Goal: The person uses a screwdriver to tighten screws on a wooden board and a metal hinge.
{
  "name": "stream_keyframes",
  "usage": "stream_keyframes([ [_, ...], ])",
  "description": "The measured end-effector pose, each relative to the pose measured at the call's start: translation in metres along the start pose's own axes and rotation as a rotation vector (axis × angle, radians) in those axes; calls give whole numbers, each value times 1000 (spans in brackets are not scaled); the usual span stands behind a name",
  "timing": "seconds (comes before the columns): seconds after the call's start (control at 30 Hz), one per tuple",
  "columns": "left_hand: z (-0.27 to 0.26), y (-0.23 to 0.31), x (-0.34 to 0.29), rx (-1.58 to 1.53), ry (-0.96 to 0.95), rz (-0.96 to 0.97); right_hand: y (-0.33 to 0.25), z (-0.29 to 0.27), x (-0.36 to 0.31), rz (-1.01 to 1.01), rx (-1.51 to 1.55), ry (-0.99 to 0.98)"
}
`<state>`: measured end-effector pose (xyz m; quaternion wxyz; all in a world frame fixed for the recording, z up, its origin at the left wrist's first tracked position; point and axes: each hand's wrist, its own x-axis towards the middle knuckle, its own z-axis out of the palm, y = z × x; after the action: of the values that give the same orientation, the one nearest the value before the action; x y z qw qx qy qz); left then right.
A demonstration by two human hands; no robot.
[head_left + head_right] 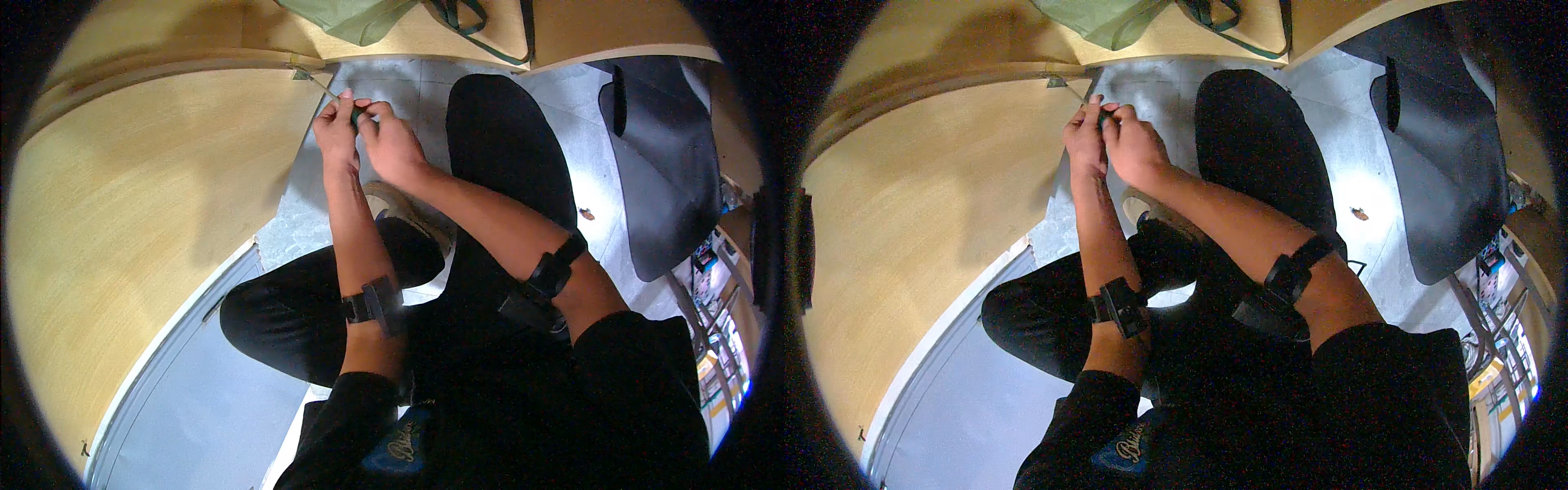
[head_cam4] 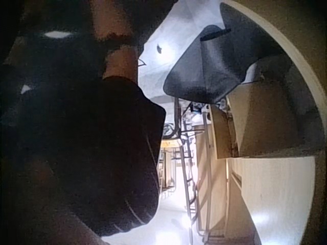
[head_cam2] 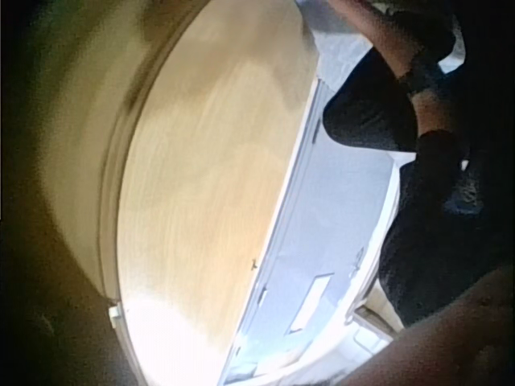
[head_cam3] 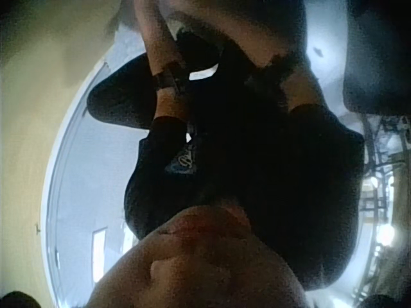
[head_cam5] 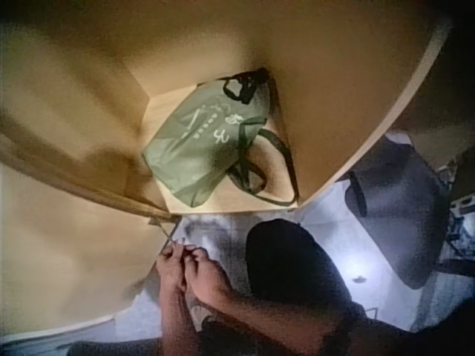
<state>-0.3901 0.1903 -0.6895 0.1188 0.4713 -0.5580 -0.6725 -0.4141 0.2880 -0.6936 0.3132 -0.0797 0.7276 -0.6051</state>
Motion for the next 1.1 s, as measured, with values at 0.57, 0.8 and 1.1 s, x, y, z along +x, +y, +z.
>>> stream_keyframes([
  [0.57,6,14,-21,-349,-285,-116,-10,-33,16,690,1005,-669],
  [0.8,-2,-10,0,-151,-12,-59,5,-3,0,0,-205,-25],
  [1.1,-1,-20,16,-531,63,-175,14,4,10,-262,-97,221],
])
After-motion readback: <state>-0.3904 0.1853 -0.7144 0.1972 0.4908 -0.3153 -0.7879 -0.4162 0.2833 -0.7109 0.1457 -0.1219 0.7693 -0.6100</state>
